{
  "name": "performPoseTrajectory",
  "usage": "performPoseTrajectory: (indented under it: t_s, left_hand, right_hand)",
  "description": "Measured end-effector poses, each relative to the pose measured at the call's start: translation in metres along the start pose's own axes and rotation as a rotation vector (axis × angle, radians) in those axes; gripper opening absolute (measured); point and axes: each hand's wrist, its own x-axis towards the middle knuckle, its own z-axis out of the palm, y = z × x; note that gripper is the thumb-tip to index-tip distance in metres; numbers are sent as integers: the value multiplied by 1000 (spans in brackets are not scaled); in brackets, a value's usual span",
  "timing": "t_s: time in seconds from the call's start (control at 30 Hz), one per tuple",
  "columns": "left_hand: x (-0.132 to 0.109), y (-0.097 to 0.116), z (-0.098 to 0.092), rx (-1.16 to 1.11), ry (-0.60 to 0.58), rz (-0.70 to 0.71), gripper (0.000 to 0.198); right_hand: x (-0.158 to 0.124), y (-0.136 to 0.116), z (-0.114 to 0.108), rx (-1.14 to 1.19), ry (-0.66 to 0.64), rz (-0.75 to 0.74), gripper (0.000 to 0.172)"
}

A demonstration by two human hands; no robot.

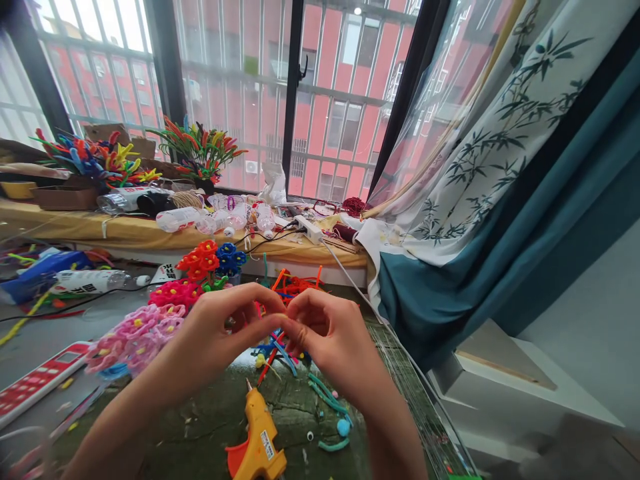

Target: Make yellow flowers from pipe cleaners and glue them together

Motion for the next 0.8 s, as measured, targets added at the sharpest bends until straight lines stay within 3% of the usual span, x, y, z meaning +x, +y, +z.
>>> performPoseTrajectory:
  t_s: [0.2,0.4,0.63,0.8]
  left_hand:
    - [-1,-1,4,-243,-83,-49,18]
    - [0,2,8,-487,67,-77,11]
    - [2,-2,15,-533,157,-107,13]
    - [2,-5,17,-478,172,-110,15]
  right_hand:
    - [5,2,8,130,126,-46,29]
    - [11,2,16,289,120,-47,29]
    - [13,2,24,295,263,-55,24]
    - [12,2,26,248,283,-53,18]
